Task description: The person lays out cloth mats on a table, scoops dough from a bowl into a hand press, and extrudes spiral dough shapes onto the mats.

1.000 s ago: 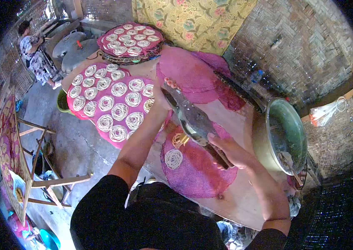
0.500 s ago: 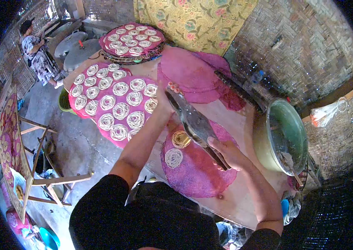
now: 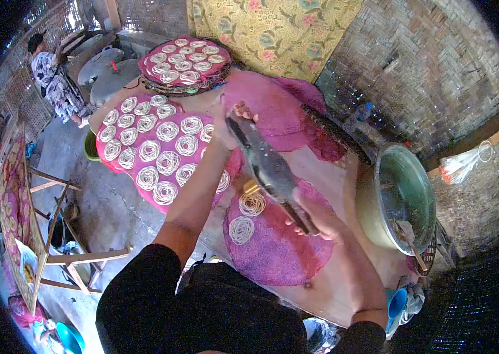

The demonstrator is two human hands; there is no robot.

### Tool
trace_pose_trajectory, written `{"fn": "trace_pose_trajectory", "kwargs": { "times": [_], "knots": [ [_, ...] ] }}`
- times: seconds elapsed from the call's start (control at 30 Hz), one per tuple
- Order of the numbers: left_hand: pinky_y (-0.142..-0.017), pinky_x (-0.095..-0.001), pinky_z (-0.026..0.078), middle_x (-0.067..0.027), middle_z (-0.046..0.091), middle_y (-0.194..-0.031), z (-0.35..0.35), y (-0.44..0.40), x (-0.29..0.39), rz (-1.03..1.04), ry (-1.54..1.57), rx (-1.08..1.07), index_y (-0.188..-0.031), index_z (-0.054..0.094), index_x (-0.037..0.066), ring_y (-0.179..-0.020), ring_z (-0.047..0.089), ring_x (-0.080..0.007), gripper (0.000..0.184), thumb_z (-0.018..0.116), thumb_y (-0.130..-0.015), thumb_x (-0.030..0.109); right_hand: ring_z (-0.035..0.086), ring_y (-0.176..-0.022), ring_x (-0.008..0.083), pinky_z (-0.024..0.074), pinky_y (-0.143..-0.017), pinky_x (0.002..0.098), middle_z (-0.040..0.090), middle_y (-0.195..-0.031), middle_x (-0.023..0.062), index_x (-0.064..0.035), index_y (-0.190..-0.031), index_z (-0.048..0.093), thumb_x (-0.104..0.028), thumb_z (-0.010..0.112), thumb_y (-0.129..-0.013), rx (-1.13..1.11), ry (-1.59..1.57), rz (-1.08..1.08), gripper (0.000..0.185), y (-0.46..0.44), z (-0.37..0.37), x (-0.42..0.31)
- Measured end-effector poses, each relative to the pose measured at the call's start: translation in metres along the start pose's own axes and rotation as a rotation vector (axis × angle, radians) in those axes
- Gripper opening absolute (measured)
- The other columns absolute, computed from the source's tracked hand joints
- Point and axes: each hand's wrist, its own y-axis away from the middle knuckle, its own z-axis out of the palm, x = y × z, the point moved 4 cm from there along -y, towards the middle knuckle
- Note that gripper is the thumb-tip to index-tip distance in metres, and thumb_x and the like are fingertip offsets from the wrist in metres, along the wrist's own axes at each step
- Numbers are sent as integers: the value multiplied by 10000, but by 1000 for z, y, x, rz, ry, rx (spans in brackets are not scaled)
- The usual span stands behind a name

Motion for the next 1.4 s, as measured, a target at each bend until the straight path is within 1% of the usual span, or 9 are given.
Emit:
{"fn": "trace_pose_trajectory", "kwargs": {
  "times": [0.1, 0.23, 0.33, 0.43, 0.77, 0.87, 1.1, 1.2, 1.4],
  "knots": [
    [-636, -373, 402, -15, 411, -582, -15, -16, -22, -65, 155, -173, -709, 474, 122, -559, 452, -207, 506, 340, -894, 574, 546, -510, 132, 446, -441, 255, 579, -681, 56, -80, -966, 537, -717, 357, -832, 42, 75, 44, 675, 13, -16, -19],
    [-610, -368, 388, -5, 387, -570, -70, -32, -65, -62, 245, 25, -690, 447, 135, -532, 421, -192, 520, 275, -898, 580, 529, -478, 131, 440, -427, 263, 559, -625, 52, -70, -871, 548, -706, 342, -844, 145, 254, 149, 670, 15, -34, -22],
    [-591, -315, 373, 48, 362, -543, -56, -34, -61, 52, 120, 28, -686, 435, 160, -512, 402, -133, 438, 329, -905, 524, 526, -456, 139, 434, -406, 270, 547, -597, 52, -51, -821, 553, -689, 352, -853, 193, 321, 106, 669, 5, -42, -23],
    [-573, -311, 367, 49, 355, -531, -40, -47, -44, -11, 120, -62, -668, 428, 164, -499, 393, -136, 436, 317, -898, 517, 530, -445, 143, 430, -388, 274, 539, -579, 55, -38, -797, 550, -675, 370, -856, 218, 309, 50, 665, 4, -33, -31],
    [-557, -326, 359, 25, 356, -527, -26, -34, -61, -27, 246, 23, -645, 403, 164, -496, 384, -154, 509, 236, -907, 567, 475, -417, 121, 393, -372, 270, 501, -543, 35, -52, -775, 579, -687, 375, -849, 283, 373, 101, 671, 34, -45, -47],
    [-547, -314, 368, 35, 346, -517, -21, -37, -50, 9, 190, -53, -653, 411, 164, -476, 380, -141, 447, 259, -915, 493, 472, -415, 124, 389, -373, 277, 501, -542, 32, -63, -786, 586, -686, 377, -848, 306, 399, 57, 660, 17, -43, -39],
    [-548, -316, 366, 39, 333, -507, -31, -16, -54, -4, 126, 75, -639, 403, 169, -471, 372, -136, 455, 252, -914, 498, 473, -409, 117, 383, -369, 272, 482, -504, 31, -49, -700, 543, -662, 408, -854, 248, 334, 101, 646, 28, -35, -32],
    [-545, -309, 359, 41, 331, -503, -56, -22, -68, -20, 150, 125, -632, 401, 175, -470, 372, -135, 461, 252, -908, 513, 479, -423, 110, 384, -373, 269, 484, -520, 30, -44, -769, 575, -636, 431, -860, 270, 375, 104, 616, 20, -51, -25],
    [-531, -317, 359, 39, 352, -496, -80, -42, -55, -13, 157, -25, -626, 396, 181, -469, 378, -143, 466, 279, -902, 538, 482, -453, 109, 405, -413, 261, 490, -573, 22, -70, -979, 598, -597, 426, -881, 297, 392, 44, 563, -17, -49, -3]
  ]
}}
